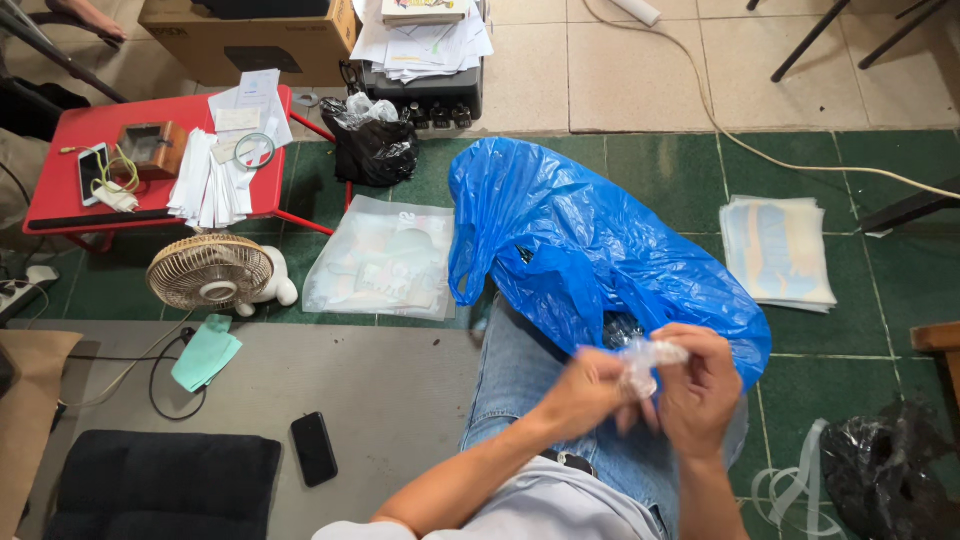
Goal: The person sits on the floor with a large blue plastic bag on their lap, cuts the bag open with scissors, and pulls out clear plastic-wrapped packages one at a time, opening and setting them aside. They then remove black plastic-wrapped bundles from the bag.
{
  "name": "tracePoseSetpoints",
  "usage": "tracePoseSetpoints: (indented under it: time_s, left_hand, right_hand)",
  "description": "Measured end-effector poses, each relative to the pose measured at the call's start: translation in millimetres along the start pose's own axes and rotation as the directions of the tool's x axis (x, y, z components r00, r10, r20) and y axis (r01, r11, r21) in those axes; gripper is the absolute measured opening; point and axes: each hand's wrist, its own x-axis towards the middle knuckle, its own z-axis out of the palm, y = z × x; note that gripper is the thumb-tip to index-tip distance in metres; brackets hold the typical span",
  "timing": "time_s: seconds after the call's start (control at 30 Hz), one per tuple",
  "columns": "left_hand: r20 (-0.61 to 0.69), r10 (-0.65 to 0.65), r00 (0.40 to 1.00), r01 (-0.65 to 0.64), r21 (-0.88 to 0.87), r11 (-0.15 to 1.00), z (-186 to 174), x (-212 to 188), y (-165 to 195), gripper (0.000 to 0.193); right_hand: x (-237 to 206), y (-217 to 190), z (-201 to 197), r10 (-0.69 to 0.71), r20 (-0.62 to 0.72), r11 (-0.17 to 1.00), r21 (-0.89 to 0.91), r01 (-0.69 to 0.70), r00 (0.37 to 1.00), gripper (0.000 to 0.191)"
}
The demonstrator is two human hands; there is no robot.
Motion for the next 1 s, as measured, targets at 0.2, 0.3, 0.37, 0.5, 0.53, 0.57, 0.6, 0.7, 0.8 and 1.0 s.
tracePoseSetpoints:
  time_s: [0.2, 0.3, 0.37, 0.5, 0.53, 0.57, 0.6, 0.7, 0.8, 1.0]
  left_hand:
    - [0.776, 0.065, 0.628, 0.67, -0.581, 0.461, 24, -32, -73, 0.047]
    - [0.784, 0.003, 0.62, 0.705, -0.56, 0.435, 33, -37, -96, 0.059]
    - [0.782, -0.24, 0.575, 0.744, -0.379, 0.55, 39, -37, -99, 0.066]
    - [0.245, -0.251, 0.936, 0.282, -0.1, 0.954, 19, -10, -68, 0.068]
    - [0.071, -0.271, 0.96, 0.28, -0.278, 0.919, 13, 3, -57, 0.062]
    - [-0.031, -0.241, 0.97, 0.224, -0.266, 0.937, 1, 9, -45, 0.055]
    - [-0.133, -0.196, 0.971, 0.16, -0.243, 0.957, -17, 14, -32, 0.054]
    - [-0.047, -0.125, 0.991, 0.113, -0.199, 0.973, -32, 23, -18, 0.052]
    - [0.128, 0.043, 0.991, -0.041, -0.021, 0.999, -21, 17, -28, 0.045]
    - [0.043, -0.189, 0.981, 0.192, -0.086, 0.978, -20, 0, -38, 0.043]
  right_hand:
    - [4, -29, -20, -0.39, 0.127, 0.914, -0.062, 0.4, 0.912, 0.024]
    - [6, -42, -20, -0.426, -0.047, 0.904, -0.01, 0.426, 0.903, 0.027]
    - [17, -52, -26, -0.369, -0.188, 0.923, 0.039, 0.382, 0.91, 0.028]
    - [30, -73, -47, -0.149, 0.065, 0.935, -0.317, 0.162, 0.987, 0.016]
    - [32, -73, -47, -0.102, 0.205, 0.893, -0.412, 0.181, 0.973, 0.024]
    - [30, -70, -44, -0.013, 0.303, 0.884, -0.441, 0.152, 0.953, 0.028]
    - [30, -64, -39, 0.069, 0.398, 0.875, -0.465, 0.137, 0.915, 0.033]
    - [17, -42, -20, 0.277, 0.354, 0.799, -0.602, -0.01, 0.893, 0.037]
    - [9, -24, -14, 0.304, 0.249, 0.764, -0.641, -0.079, 0.92, 0.033]
    - [4, -11, -26, 0.369, 0.3, 0.742, -0.665, -0.085, 0.88, 0.033]
